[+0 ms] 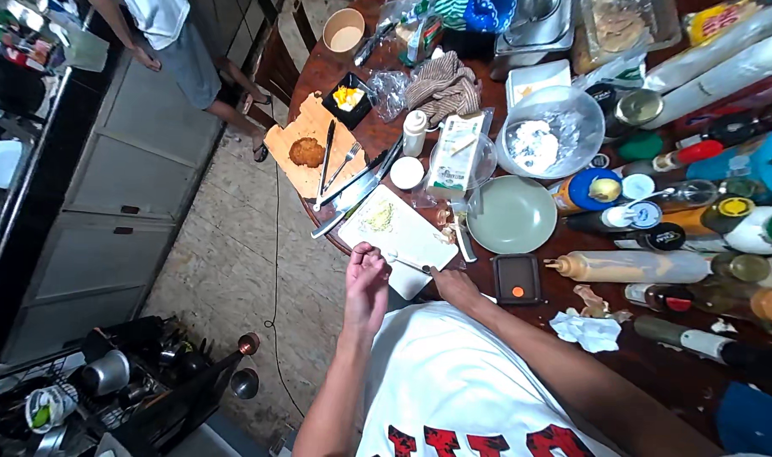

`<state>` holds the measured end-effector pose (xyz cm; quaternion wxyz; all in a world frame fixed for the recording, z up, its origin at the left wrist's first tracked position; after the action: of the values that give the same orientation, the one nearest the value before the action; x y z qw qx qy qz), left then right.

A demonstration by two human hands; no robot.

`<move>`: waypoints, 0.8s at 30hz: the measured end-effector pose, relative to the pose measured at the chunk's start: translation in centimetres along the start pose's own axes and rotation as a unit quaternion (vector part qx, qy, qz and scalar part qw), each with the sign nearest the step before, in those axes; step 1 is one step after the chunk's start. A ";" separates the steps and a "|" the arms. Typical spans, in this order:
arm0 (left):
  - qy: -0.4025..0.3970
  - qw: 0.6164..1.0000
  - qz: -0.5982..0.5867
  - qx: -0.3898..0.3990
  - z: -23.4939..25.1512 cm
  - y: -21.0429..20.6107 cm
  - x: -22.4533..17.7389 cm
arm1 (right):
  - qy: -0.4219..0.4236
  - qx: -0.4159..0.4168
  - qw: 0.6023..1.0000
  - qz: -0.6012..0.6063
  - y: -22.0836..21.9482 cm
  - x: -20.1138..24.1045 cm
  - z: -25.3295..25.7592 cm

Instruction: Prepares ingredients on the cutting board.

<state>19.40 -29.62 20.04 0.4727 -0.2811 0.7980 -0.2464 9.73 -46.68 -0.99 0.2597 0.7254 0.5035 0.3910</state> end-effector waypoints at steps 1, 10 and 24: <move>0.027 0.998 -0.063 -0.003 0.4 0.7 0.4 | 0.000 -0.002 1.000 0.001 0.1 0.0 0.0; 0.081 0.982 -0.168 0.010 -1.6 -1.0 0.1 | -0.007 -0.003 1.000 -0.004 0.3 -0.2 0.2; 0.072 0.989 -0.096 0.086 -4.1 -5.6 -0.8 | -0.018 0.004 1.000 -0.005 0.7 0.1 0.2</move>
<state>17.25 -32.54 25.98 0.4108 -0.2959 0.7753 -0.3777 10.25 -46.79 -0.50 0.2674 0.7306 0.5044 0.3745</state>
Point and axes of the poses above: each hand's wrist, its own z-axis towards the middle knuckle, its own y-axis out of the back of the hand, x = y × z, the point moved 9 cm from there along z, towards the middle knuckle, and after that the axes turned 9 degrees about -x, right-handed, at the moved point
